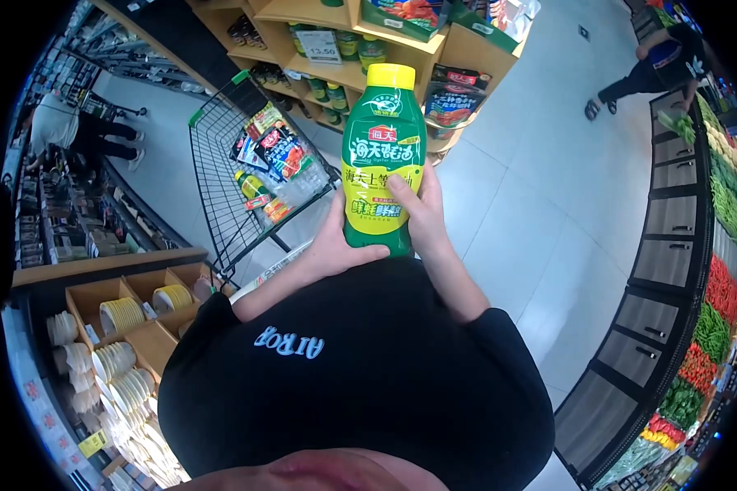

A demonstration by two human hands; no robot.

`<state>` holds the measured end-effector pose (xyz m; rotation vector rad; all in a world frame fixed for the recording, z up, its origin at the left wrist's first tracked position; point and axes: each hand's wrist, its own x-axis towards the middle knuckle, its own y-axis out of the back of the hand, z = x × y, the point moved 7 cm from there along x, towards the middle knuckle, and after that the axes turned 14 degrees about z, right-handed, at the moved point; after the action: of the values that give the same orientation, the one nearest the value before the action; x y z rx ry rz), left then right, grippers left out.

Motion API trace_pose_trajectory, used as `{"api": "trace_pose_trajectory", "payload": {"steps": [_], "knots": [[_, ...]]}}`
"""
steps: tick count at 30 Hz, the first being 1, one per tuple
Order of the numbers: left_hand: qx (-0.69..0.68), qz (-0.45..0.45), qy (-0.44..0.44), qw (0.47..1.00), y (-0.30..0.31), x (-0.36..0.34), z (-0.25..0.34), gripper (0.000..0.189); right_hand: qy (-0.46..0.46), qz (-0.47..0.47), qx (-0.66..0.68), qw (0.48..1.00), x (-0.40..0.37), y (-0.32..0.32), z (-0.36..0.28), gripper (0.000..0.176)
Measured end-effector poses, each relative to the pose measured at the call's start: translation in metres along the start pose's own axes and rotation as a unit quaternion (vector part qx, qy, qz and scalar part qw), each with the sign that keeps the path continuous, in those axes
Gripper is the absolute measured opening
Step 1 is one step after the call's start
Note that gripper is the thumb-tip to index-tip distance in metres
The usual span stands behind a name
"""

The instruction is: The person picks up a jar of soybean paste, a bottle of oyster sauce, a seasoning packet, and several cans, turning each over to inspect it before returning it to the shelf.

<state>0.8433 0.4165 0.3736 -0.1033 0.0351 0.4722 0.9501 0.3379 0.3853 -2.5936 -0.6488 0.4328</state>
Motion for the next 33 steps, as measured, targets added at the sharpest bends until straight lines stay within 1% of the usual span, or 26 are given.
{"api": "trace_pose_trajectory", "payload": {"steps": [3, 6, 9, 12, 13, 14, 16, 17, 18, 19, 20, 21, 22, 23, 24, 25, 26, 27, 28, 29, 31, 33], "knots": [[0.022, 0.016, 0.006, 1.000, 0.012, -0.005, -0.003, 0.113, -0.031, -0.007, 0.004, 0.999, -0.001, -0.004, 0.019, 0.041], [0.008, 0.019, 0.036, 0.999, 0.020, -0.005, -0.006, 0.115, -0.046, -0.005, 0.016, 0.999, 0.002, -0.008, 0.028, 0.040], [0.009, 0.014, 0.024, 1.000, 0.026, -0.004, -0.007, 0.117, -0.048, -0.006, 0.026, 0.998, 0.001, -0.015, 0.029, 0.040], [0.027, 0.032, -0.013, 0.999, 0.032, -0.003, -0.004, 0.119, -0.041, -0.007, 0.026, 0.999, 0.004, -0.021, 0.030, 0.041], [0.063, 0.042, -0.038, 0.996, 0.035, -0.002, 0.003, 0.120, -0.035, -0.006, 0.022, 0.999, 0.005, -0.023, 0.030, 0.041], [0.066, 0.055, -0.040, 0.996, 0.038, -0.001, 0.006, 0.120, -0.028, -0.003, 0.018, 0.999, 0.005, -0.024, 0.029, 0.041], [0.073, 0.080, -0.045, 0.993, 0.041, 0.001, 0.009, 0.121, -0.009, 0.001, -0.021, 1.000, 0.004, -0.030, 0.024, 0.039], [0.062, 0.077, -0.024, 0.995, 0.041, 0.002, 0.008, 0.123, -0.002, 0.008, -0.042, 0.999, 0.004, -0.034, 0.023, 0.038], [0.082, 0.079, -0.023, 0.993, 0.044, 0.004, 0.009, 0.124, 0.006, 0.014, -0.062, 0.998, 0.004, -0.037, 0.023, 0.037], [0.103, 0.080, -0.022, 0.991, 0.046, 0.006, 0.009, 0.125, 0.019, 0.015, -0.112, 0.993, 0.002, -0.039, 0.023, 0.036], [0.124, 0.081, -0.020, 0.989, 0.049, 0.008, 0.009, 0.126, 0.015, 0.010, -0.105, 0.994, 0.001, -0.041, 0.026, 0.036], [0.143, 0.089, -0.023, 0.985, 0.053, 0.012, 0.008, 0.124, 0.012, 0.006, -0.099, 0.995, 0.001, -0.042, 0.028, 0.036], [0.136, 0.093, 0.002, 0.986, 0.053, 0.013, 0.007, 0.120, 0.007, 0.001, -0.093, 0.996, -0.001, -0.042, 0.029, 0.036], [0.129, 0.097, 0.027, 0.987, 0.055, 0.014, 0.008, 0.116, -0.015, -0.008, -0.096, 0.995, -0.004, -0.043, 0.032, 0.042], [0.122, 0.101, 0.051, 0.986, 0.056, 0.016, 0.008, 0.113, 0.014, -0.025, -0.112, 0.993, -0.008, -0.050, 0.025, 0.044], [0.126, 0.120, 0.046, 0.984, 0.060, 0.019, 0.006, 0.109, 0.043, -0.041, -0.129, 0.990, -0.013, -0.060, 0.016, 0.047], [0.085, 0.111, 0.039, 0.990, 0.060, 0.020, 0.002, 0.107, 0.072, -0.056, -0.144, 0.985, -0.016, -0.067, 0.010, 0.050], [0.044, 0.100, 0.031, 0.994, 0.062, 0.021, -0.002, 0.105, 0.091, -0.050, -0.173, 0.979, -0.016, -0.063, 0.010, 0.053], [0.003, 0.089, 0.023, 0.996, 0.064, 0.023, -0.003, 0.102, 0.100, -0.059, -0.176, 0.978, -0.015, -0.062, 0.007, 0.051], [-0.062, 0.068, 0.027, 0.995, 0.065, 0.023, -0.003, 0.094, 0.110, -0.069, -0.180, 0.975, -0.012, -0.061, 0.003, 0.049], [-0.142, 0.023, 0.062, 0.988, 0.065, 0.023, -0.005, 0.092, 0.133, -0.074, -0.198, 0.968, -0.008, -0.057, -0.003, 0.042], [-0.198, -0.014, 0.080, 0.977, 0.061, 0.024, -0.009, 0.092, 0.156, -0.060, -0.177, 0.970, 0.000, -0.050, -0.001, 0.041]]}}
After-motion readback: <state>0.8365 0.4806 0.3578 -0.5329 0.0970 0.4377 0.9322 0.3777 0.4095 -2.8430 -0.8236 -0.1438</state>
